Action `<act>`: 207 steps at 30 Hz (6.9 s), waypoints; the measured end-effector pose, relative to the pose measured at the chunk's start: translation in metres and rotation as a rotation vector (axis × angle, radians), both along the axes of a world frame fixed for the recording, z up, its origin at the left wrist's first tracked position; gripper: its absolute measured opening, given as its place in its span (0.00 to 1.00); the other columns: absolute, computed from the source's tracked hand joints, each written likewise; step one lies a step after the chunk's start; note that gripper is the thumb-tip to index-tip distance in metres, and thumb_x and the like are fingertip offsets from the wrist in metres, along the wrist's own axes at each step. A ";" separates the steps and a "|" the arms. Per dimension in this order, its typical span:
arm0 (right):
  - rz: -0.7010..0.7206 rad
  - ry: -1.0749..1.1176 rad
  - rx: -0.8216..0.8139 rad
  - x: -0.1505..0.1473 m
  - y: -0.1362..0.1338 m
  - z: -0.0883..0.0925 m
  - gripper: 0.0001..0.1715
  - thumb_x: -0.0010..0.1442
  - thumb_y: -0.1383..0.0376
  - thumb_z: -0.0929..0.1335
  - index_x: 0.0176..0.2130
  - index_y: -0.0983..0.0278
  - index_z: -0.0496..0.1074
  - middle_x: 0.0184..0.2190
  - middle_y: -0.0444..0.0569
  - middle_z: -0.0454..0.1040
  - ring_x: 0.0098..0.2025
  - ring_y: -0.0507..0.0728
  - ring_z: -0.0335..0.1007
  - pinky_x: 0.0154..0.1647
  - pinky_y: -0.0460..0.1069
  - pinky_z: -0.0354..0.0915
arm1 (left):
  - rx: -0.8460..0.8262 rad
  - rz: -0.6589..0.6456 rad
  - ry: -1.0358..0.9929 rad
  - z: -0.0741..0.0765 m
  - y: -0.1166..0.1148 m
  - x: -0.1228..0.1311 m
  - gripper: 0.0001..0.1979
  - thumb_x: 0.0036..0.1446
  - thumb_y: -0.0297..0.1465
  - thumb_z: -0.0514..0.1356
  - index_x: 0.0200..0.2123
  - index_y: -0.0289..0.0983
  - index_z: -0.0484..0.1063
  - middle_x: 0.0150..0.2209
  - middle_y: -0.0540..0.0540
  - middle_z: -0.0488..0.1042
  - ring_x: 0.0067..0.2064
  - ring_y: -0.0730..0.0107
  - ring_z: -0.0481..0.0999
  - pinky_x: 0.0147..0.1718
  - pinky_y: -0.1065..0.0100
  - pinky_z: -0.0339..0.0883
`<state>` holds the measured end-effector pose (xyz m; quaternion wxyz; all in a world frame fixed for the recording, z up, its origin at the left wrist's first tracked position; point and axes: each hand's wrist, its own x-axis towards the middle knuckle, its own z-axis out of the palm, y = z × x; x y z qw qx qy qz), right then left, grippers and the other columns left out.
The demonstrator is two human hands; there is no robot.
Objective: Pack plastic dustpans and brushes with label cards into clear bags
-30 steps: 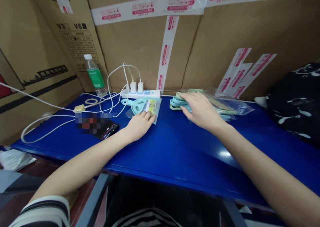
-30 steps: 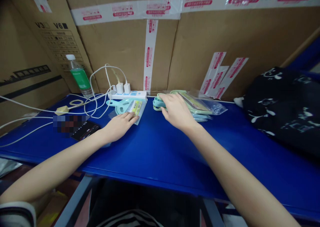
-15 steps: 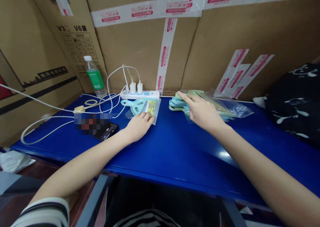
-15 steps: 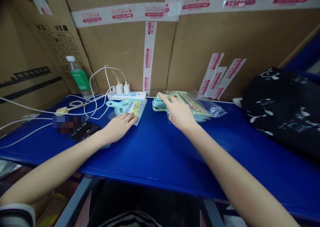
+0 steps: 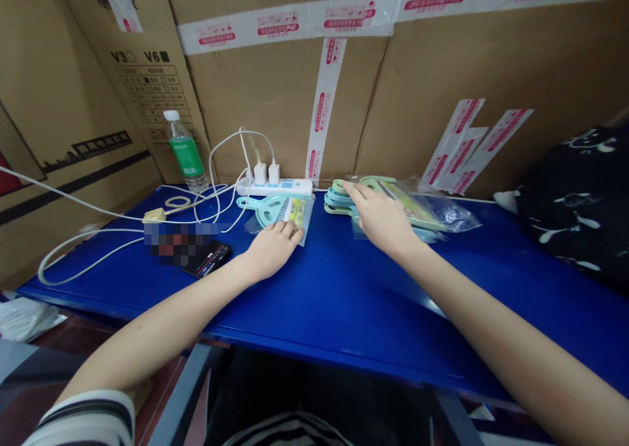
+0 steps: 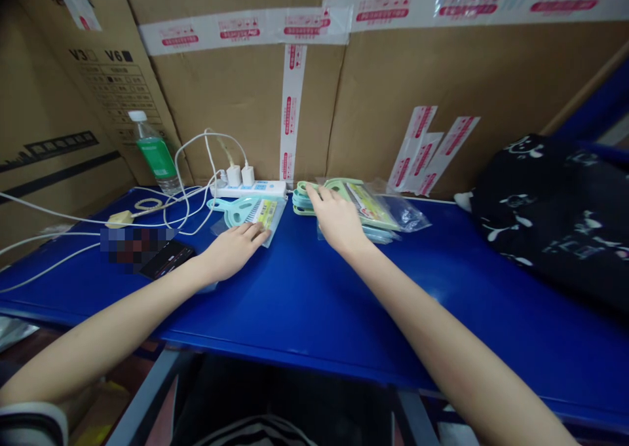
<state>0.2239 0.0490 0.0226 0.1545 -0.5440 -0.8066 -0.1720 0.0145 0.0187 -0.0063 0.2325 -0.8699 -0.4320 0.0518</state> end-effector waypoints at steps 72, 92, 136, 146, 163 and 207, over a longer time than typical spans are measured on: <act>0.497 -0.428 -0.244 -0.009 -0.019 -0.019 0.13 0.60 0.77 0.60 0.36 0.67 0.71 0.24 0.50 0.76 0.26 0.54 0.70 0.24 0.49 0.47 | -0.194 -0.283 -0.040 0.015 -0.015 0.005 0.11 0.66 0.32 0.50 0.33 0.35 0.69 0.24 0.49 0.72 0.26 0.66 0.74 0.23 0.68 0.59; 0.232 -0.460 -0.457 -0.010 -0.028 -0.012 0.21 0.69 0.62 0.55 0.38 0.66 0.73 0.26 0.53 0.77 0.30 0.58 0.74 0.25 0.49 0.47 | -0.230 -0.335 -0.003 0.016 -0.016 0.005 0.11 0.65 0.33 0.51 0.33 0.36 0.69 0.20 0.49 0.72 0.22 0.65 0.74 0.19 0.69 0.53; 0.225 -0.414 -0.491 -0.009 -0.030 -0.008 0.21 0.69 0.63 0.55 0.39 0.66 0.72 0.28 0.53 0.77 0.32 0.58 0.75 0.27 0.49 0.51 | -0.227 -0.330 0.008 0.017 -0.018 0.004 0.11 0.65 0.33 0.51 0.33 0.36 0.69 0.20 0.50 0.71 0.22 0.66 0.73 0.20 0.69 0.54; 0.238 -0.400 -0.474 -0.008 -0.028 -0.009 0.20 0.69 0.63 0.55 0.38 0.65 0.72 0.28 0.52 0.77 0.31 0.58 0.75 0.26 0.49 0.51 | -0.220 -0.339 -0.022 0.016 -0.017 0.002 0.11 0.65 0.33 0.52 0.32 0.36 0.69 0.19 0.50 0.71 0.21 0.67 0.73 0.20 0.70 0.53; 0.226 -0.403 -0.485 -0.008 -0.029 -0.008 0.21 0.69 0.62 0.55 0.40 0.66 0.72 0.28 0.53 0.78 0.32 0.59 0.75 0.27 0.49 0.53 | -0.227 -0.327 -0.009 0.017 -0.017 0.003 0.11 0.65 0.33 0.51 0.32 0.37 0.69 0.20 0.50 0.71 0.22 0.67 0.73 0.20 0.70 0.55; 0.216 -0.385 -0.506 -0.008 -0.029 -0.009 0.21 0.70 0.62 0.55 0.41 0.67 0.72 0.30 0.55 0.78 0.34 0.60 0.76 0.28 0.49 0.52 | -0.283 -0.271 0.010 0.020 -0.018 0.005 0.12 0.66 0.33 0.50 0.33 0.37 0.69 0.21 0.49 0.72 0.24 0.66 0.74 0.20 0.69 0.52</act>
